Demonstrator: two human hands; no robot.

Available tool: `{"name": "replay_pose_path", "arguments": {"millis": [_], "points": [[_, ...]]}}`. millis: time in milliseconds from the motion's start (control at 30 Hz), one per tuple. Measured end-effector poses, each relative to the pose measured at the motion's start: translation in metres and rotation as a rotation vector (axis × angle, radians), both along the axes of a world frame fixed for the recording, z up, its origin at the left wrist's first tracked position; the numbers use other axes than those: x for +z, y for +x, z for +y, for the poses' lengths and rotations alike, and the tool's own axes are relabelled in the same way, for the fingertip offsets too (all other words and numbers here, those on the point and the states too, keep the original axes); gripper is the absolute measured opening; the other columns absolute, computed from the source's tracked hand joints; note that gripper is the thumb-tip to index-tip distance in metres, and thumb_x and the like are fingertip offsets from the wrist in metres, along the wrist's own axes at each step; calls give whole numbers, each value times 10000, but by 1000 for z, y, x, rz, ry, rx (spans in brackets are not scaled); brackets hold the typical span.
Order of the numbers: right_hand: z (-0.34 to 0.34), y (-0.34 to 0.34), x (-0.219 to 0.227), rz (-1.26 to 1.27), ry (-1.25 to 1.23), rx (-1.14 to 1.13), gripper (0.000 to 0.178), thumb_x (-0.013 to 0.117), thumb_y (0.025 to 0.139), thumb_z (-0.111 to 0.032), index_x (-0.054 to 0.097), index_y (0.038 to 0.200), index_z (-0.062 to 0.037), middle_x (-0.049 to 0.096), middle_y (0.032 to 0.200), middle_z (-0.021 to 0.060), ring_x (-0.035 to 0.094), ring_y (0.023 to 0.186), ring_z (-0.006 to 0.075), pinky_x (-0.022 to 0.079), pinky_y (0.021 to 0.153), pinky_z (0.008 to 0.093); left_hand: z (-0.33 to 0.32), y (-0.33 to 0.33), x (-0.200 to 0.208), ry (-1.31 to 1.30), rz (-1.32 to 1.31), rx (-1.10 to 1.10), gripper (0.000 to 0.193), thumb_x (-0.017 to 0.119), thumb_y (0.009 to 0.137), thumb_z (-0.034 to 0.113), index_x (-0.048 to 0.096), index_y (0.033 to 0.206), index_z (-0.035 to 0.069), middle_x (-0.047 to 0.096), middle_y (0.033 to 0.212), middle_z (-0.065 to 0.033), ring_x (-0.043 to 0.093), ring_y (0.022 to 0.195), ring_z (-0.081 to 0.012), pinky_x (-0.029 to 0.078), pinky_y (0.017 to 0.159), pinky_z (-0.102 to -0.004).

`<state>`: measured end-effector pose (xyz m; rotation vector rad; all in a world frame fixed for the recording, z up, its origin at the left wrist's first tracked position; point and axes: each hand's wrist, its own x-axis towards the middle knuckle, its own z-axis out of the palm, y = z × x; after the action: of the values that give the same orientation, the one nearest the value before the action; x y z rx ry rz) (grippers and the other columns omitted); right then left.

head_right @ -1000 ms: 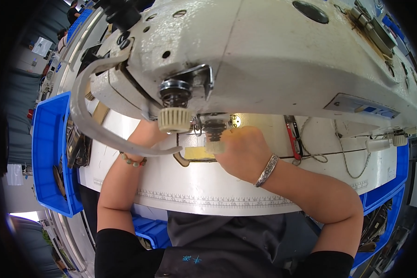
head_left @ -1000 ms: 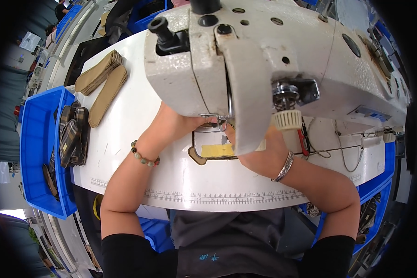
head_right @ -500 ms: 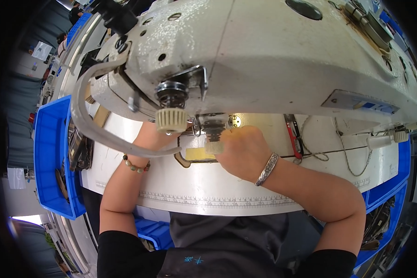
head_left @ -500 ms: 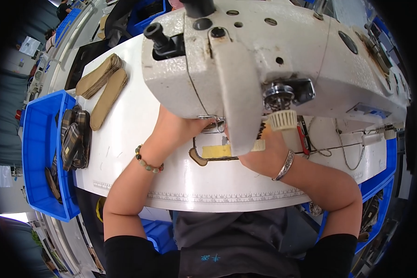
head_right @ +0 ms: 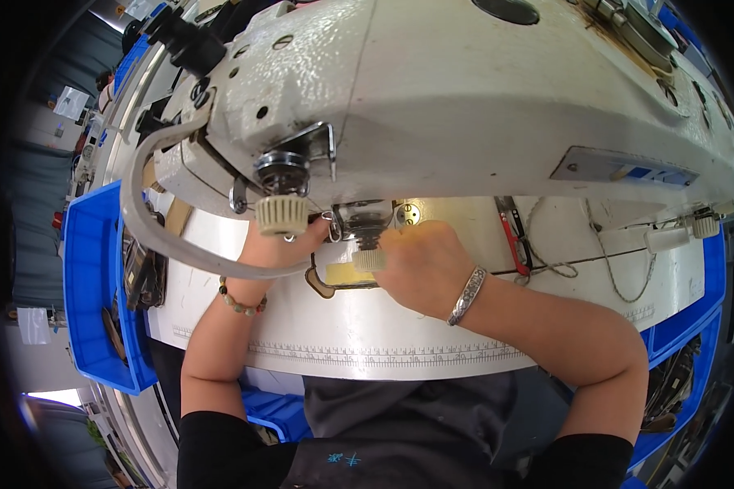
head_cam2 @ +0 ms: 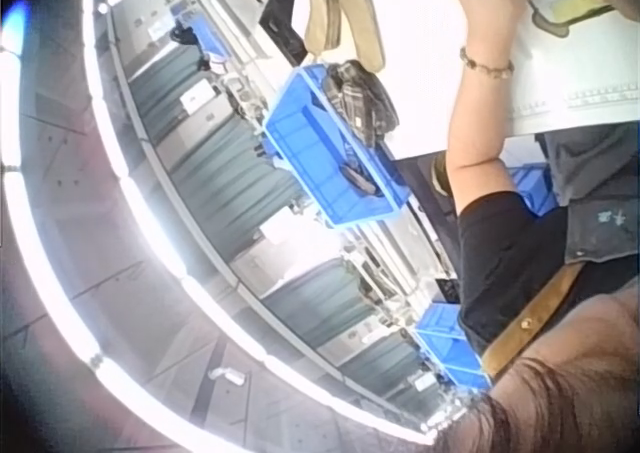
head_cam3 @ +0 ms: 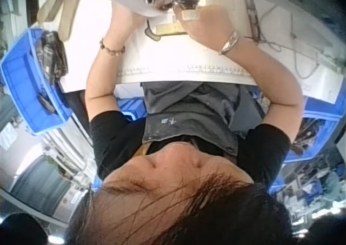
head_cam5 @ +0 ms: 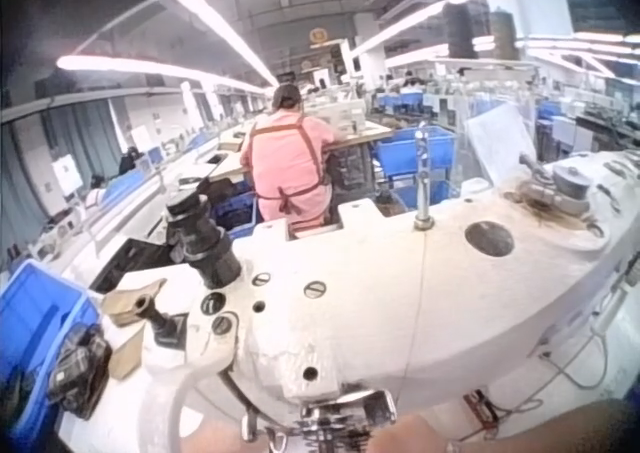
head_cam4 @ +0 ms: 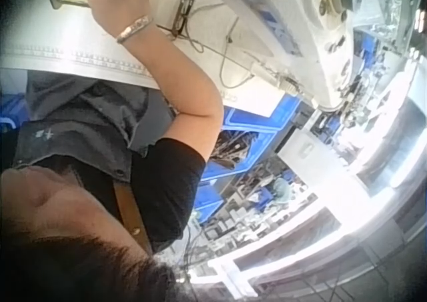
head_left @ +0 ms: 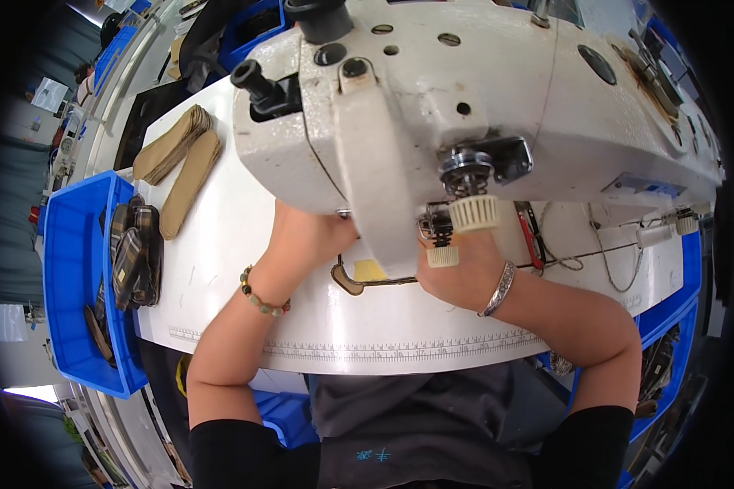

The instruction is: Sewing the lining or upper fabric of a shoe using an industrial sewing machine.

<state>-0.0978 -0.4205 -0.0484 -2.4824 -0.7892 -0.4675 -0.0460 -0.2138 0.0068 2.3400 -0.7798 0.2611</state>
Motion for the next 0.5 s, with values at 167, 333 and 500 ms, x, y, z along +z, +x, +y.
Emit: {"name": "replay_pose_path", "arguments": {"millis": [167,333,500], "points": [[4,-5,6,-57,-91,127,148,662,792,-188,662,860,-57,577,589,75,591,498,283,466,476,414,3,-6,-7,64,-13,86,164,767,800,152,665,815,25,673,719,-88,644,618,-208,505,556,-333],[4,-3,-14,-124,-88,150,302,607,850,-169,656,1141,-101,557,582,39,571,474,232,438,442,389,3,-5,-8,68,47,83,140,762,806,150,683,832,38,685,731,-94,663,630,-214,522,572,-326],[5,-4,-2,-94,-100,189,334,589,864,-159,649,1181,-77,558,580,34,572,474,223,433,433,383,2,-7,-7,97,85,142,277,750,711,125,733,982,71,717,815,-115,691,739,-317,547,674,-389]]}}
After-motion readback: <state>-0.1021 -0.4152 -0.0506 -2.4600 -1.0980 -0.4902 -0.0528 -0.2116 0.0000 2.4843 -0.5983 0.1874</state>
